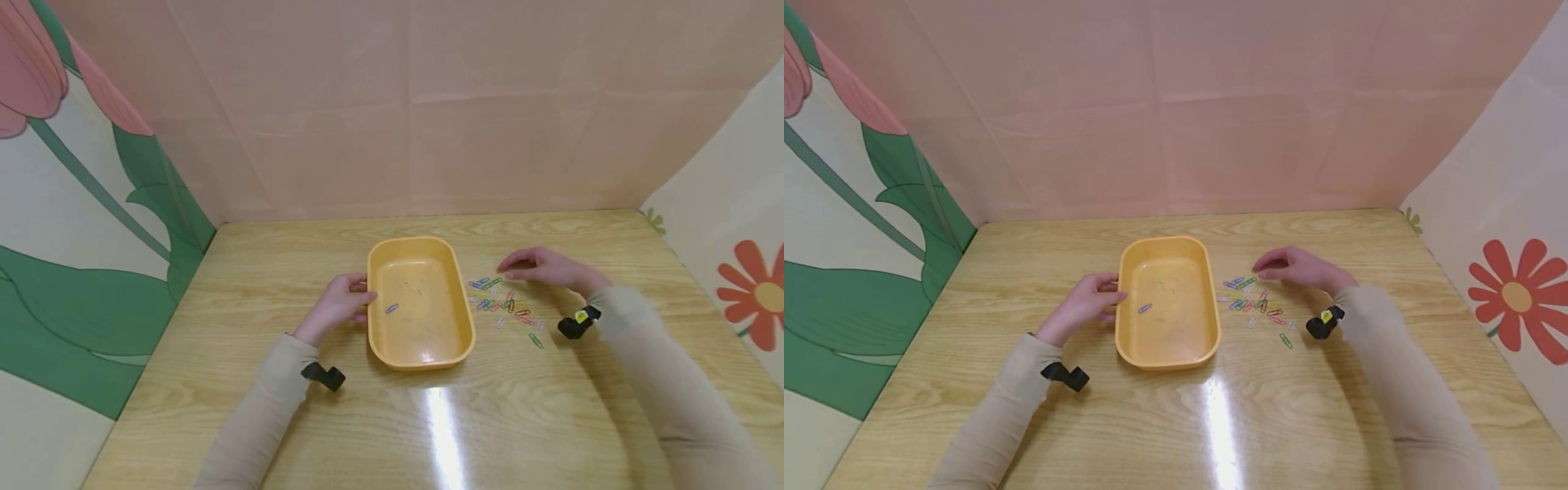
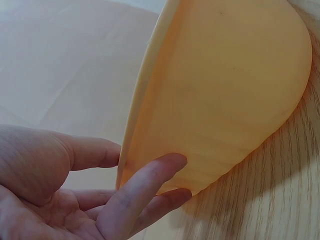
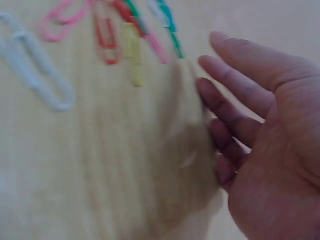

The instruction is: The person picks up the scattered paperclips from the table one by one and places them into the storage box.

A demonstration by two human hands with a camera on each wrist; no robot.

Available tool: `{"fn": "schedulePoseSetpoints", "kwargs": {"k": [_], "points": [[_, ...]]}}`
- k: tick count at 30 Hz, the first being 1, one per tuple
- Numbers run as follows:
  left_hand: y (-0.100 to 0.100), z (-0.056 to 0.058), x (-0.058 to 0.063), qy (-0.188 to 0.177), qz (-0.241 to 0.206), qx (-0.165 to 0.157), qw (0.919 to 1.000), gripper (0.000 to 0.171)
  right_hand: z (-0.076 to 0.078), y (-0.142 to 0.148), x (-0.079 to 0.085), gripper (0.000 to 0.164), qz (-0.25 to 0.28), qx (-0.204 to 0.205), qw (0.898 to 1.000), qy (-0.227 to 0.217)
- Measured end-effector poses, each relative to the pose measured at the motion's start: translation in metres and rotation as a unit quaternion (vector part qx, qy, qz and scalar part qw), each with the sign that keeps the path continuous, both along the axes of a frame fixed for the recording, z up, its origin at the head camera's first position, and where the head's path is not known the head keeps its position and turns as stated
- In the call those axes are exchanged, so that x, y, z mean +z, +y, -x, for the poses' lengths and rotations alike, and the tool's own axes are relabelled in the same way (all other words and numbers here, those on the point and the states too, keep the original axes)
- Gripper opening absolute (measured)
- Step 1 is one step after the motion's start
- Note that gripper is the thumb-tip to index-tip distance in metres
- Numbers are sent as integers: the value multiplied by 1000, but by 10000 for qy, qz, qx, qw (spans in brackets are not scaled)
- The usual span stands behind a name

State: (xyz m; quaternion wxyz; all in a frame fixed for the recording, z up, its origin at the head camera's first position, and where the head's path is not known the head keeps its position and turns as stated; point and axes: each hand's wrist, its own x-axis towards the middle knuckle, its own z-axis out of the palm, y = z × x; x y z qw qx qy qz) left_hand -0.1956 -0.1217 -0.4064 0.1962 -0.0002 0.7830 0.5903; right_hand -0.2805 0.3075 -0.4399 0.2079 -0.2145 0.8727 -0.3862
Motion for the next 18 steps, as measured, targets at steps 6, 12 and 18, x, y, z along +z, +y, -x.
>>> {"fn": "schedulePoseSetpoints", "kwargs": {"k": [6, 12, 18], "points": [[0, 0, -1, 12, 50, 20, 10000, 47, -5, -10, -11, 30, 195, -186, 9990, 344], [0, 0, -1, 52, 31, -20, 10000, 46, -15, -21, -5, 23, 534, -189, 9951, 809], [-1, 1, -1, 65, -38, -60, 10000, 45, -24, -29, 5, 20, 584, -61, 9923, 1093]]}}
